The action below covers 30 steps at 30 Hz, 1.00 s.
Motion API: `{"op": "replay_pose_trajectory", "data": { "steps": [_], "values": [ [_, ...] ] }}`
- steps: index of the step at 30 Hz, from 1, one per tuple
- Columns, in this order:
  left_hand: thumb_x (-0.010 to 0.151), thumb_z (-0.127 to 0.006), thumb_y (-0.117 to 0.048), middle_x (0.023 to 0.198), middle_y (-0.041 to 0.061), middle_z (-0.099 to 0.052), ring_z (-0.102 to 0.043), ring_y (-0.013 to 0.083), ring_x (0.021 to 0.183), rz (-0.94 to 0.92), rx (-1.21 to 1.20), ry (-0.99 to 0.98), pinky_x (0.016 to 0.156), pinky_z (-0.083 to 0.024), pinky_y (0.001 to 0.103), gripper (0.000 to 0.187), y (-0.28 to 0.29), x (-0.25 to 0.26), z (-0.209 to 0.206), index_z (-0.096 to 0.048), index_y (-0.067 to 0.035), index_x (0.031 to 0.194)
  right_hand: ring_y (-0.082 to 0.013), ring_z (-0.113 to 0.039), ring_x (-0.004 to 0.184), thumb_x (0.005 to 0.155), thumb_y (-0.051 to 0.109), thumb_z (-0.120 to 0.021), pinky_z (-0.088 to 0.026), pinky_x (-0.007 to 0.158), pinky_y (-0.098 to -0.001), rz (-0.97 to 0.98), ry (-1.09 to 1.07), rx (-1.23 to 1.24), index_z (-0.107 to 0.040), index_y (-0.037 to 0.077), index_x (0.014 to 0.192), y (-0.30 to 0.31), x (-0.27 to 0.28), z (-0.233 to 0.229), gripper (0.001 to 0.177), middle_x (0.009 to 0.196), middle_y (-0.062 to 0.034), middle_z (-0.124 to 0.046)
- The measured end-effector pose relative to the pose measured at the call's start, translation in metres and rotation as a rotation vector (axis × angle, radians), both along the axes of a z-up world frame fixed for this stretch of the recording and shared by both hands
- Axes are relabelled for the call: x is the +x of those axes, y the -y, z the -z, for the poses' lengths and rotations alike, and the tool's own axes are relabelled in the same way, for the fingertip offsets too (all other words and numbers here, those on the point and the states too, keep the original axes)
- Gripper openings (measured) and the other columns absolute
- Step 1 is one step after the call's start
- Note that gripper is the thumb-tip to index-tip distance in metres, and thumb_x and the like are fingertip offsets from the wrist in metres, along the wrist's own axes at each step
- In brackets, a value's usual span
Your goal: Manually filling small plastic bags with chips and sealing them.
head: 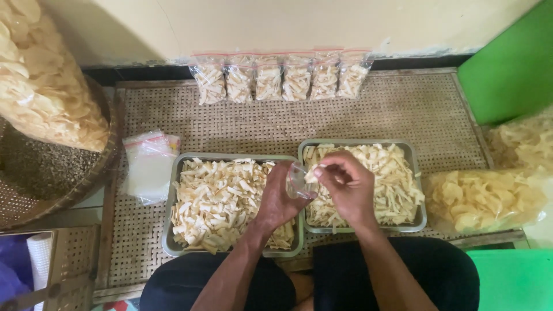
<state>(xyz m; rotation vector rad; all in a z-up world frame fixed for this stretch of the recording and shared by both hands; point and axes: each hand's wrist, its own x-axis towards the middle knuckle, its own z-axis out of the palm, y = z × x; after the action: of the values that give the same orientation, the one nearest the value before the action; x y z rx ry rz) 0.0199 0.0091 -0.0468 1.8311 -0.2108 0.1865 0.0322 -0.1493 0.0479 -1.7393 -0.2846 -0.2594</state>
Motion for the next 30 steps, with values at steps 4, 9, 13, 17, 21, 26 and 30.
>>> {"op": "replay_pose_trajectory", "data": {
  "steps": [4, 9, 13, 17, 21, 26, 30],
  "values": [
    [0.061, -0.098, -0.019, 0.111, 0.015, -0.065, -0.065, 0.0388, 0.113, -0.019, -0.021, 0.053, 0.104, -0.052, 0.05, 0.075, 0.0, -0.001, 0.006, -0.059, -0.005, 0.124, -0.0224, -0.071, 0.07, 0.083, -0.005, -0.081, -0.059, 0.063, -0.0355, -0.043, 0.065, -0.147, -0.074, 0.0, 0.092, -0.008, 0.001, 0.019, 0.013, 0.081, -0.0138, -0.072],
    [0.058, -0.096, -0.017, 0.112, 0.018, -0.065, -0.065, 0.0416, 0.113, -0.029, -0.025, 0.011, 0.104, -0.052, 0.053, 0.075, 0.002, 0.002, 0.014, -0.059, -0.004, 0.123, -0.0248, -0.073, 0.076, 0.087, 0.003, -0.079, -0.058, 0.062, -0.0334, -0.123, 0.13, -0.268, -0.078, 0.007, 0.088, -0.008, 0.002, 0.024, 0.004, 0.085, -0.0095, -0.076],
    [0.058, -0.098, -0.023, 0.109, 0.013, -0.066, -0.067, 0.0357, 0.111, -0.084, -0.093, 0.069, 0.103, -0.052, 0.046, 0.072, 0.002, 0.0, 0.007, -0.062, -0.007, 0.119, -0.0284, -0.072, 0.08, 0.092, 0.002, -0.074, -0.059, 0.066, -0.0377, -0.007, 0.144, -0.293, -0.077, 0.007, 0.095, 0.013, 0.008, 0.019, 0.007, 0.09, -0.0129, -0.075],
    [0.058, -0.098, -0.022, 0.111, 0.011, -0.066, -0.066, 0.0345, 0.113, -0.091, -0.124, -0.049, 0.107, -0.05, 0.049, 0.076, -0.004, -0.004, -0.013, -0.062, -0.008, 0.123, -0.0375, -0.074, 0.09, 0.089, 0.011, -0.078, -0.06, 0.074, -0.0481, 0.045, -0.053, -0.565, -0.075, 0.004, 0.101, 0.054, 0.02, 0.075, 0.014, 0.097, -0.0174, -0.075],
    [0.057, -0.098, -0.022, 0.109, 0.013, -0.065, -0.066, 0.0367, 0.111, -0.126, -0.134, 0.009, 0.102, -0.051, 0.047, 0.074, 0.004, -0.005, -0.019, -0.061, -0.009, 0.12, -0.0435, -0.072, 0.096, 0.087, 0.022, -0.079, -0.058, 0.084, -0.058, 0.009, -0.276, -0.845, -0.066, 0.007, 0.128, 0.047, 0.006, 0.092, 0.046, 0.116, -0.0213, -0.069],
    [0.058, -0.097, -0.019, 0.109, 0.013, -0.064, -0.065, 0.0371, 0.112, -0.11, -0.117, -0.003, 0.103, -0.051, 0.048, 0.075, 0.001, -0.002, 0.013, -0.06, -0.008, 0.122, -0.0448, -0.07, 0.103, 0.087, 0.027, -0.077, -0.057, 0.089, -0.0594, -0.04, -0.285, -1.033, -0.064, 0.01, 0.131, 0.042, 0.022, 0.118, 0.049, 0.113, -0.0159, -0.064],
    [0.058, -0.098, -0.015, 0.106, 0.012, -0.065, -0.067, 0.0355, 0.108, -0.104, -0.122, 0.029, 0.103, -0.051, 0.047, 0.074, -0.005, 0.001, 0.004, -0.061, -0.008, 0.123, -0.0419, -0.072, 0.096, 0.091, 0.024, -0.069, -0.058, 0.085, -0.0585, 0.031, -0.352, -1.02, -0.071, 0.015, 0.108, 0.053, 0.025, 0.146, 0.019, 0.094, -0.0129, -0.07]
  ]
}}
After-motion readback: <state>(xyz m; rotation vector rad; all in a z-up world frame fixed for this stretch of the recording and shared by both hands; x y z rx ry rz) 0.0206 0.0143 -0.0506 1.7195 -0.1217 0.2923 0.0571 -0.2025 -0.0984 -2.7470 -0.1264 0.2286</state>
